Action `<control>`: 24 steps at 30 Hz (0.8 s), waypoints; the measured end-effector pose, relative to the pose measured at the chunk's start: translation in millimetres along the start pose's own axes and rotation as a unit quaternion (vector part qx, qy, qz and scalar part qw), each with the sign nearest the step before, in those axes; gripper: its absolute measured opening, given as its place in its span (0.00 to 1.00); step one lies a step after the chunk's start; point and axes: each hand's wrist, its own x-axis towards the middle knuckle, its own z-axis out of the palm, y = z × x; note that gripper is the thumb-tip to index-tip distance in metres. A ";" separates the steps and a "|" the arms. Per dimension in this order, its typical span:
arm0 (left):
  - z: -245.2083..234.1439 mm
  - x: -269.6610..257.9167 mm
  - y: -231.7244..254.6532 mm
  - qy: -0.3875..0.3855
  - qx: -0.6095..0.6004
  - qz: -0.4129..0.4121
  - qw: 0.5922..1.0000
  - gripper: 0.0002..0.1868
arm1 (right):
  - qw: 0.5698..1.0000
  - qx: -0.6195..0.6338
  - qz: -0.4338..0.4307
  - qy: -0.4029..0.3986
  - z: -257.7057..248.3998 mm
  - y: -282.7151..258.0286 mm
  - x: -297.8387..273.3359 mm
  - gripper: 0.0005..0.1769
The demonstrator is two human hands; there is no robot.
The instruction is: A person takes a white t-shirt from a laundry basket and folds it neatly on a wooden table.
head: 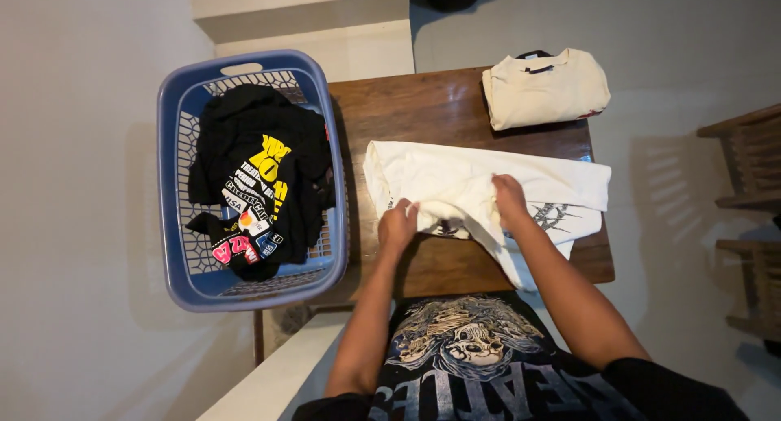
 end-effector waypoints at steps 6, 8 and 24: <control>4.9 14.3 17.1 0.275 0.011 0.208 0.939 0.11 | 0.993 0.021 -0.014 0.119 -15.9 27.8 34.3 0.23; 9.8 23.7 26.1 0.273 0.015 0.227 0.935 0.10 | 0.990 -0.067 -0.080 0.094 -8.6 -6.2 0.3 0.26; 20.0 29.5 -32.1 0.109 0.078 0.184 0.974 0.15 | 0.860 -0.325 -0.392 -0.043 40.2 -48.3 -13.4 0.05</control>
